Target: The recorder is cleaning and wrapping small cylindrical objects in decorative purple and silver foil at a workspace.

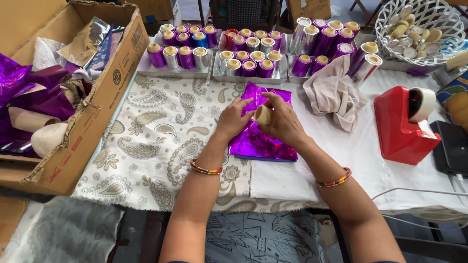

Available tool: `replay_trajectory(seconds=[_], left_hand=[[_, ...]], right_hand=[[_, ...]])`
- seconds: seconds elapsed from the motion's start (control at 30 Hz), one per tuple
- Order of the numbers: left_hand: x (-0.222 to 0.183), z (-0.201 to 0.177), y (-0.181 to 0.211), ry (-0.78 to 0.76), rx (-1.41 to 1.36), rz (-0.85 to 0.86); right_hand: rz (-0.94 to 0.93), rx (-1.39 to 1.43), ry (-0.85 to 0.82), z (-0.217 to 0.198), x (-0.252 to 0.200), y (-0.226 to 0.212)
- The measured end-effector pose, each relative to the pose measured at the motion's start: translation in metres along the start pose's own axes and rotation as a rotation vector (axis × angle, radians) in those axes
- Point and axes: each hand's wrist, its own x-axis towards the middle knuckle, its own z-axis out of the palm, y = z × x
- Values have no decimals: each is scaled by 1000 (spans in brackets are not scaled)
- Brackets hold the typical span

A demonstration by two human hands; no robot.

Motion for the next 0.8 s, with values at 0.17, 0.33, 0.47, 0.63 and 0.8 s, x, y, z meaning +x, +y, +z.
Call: replay_trajectory(seconds=[0.17, 0.33, 0.47, 0.63, 0.8], left_hand=[[3, 7, -7, 54, -30, -9], [-2, -25, 1, 382, -28, -68], [-12, -131, 7, 537, 123, -85], [-66, -292, -60, 424, 479, -127], [-144, -428, -100, -315, 899, -778]], right_hand=[[-124, -10, -160, 3, -1, 8], [-173, -24, -229, 15, -3, 23], [-212, -70, -240, 17, -2, 26], [-195, -90, -271, 18, -2, 25], [-165, -139, -225, 25, -2, 32]])
